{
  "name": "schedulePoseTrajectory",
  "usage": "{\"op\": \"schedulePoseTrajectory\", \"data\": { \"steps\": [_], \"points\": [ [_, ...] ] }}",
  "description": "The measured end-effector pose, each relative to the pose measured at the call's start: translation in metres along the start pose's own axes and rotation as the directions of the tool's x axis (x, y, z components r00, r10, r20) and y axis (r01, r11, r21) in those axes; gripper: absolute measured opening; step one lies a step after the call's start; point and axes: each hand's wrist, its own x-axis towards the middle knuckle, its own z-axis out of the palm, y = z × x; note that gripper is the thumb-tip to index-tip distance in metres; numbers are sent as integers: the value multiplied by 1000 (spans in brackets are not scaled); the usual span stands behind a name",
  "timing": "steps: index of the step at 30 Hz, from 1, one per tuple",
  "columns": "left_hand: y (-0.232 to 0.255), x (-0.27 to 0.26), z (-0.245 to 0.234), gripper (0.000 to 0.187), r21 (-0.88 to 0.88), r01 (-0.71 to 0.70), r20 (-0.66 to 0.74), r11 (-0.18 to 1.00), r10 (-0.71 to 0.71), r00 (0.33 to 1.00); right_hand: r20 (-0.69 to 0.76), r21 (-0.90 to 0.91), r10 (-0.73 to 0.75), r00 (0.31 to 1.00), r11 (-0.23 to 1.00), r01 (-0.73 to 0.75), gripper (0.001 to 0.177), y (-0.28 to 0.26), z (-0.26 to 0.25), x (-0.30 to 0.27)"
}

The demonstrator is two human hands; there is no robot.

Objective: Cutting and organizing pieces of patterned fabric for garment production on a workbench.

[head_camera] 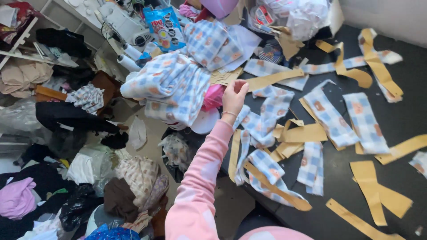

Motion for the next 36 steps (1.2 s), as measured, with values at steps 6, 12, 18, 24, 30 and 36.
{"op": "schedulePoseTrajectory", "data": {
  "steps": [6,12,18,24,30,36],
  "points": [
    [-40,158,-10,51,713,-103,-178,693,321,930,33,-31,-61,998,998,62,50,-128,147,48],
    [-66,250,-44,79,925,-46,-84,377,322,943,673,494,407,618,374,-785,45,161,230,-113],
    [-47,283,-73,23,867,46,-116,496,111,987,515,414,524,678,541,-732,47,90,262,-117],
    [146,124,-92,39,697,-534,177,478,607,775,249,790,651,717,292,-539,41,-292,156,168],
    [254,-107,-99,49,112,-781,594,614,589,548,200,802,31,979,-579,-146,76,-367,118,230],
    [257,-223,-52,74,-270,-554,848,787,467,251,-17,961,387,922,261,-92,64,-287,102,105]
  ]
}}
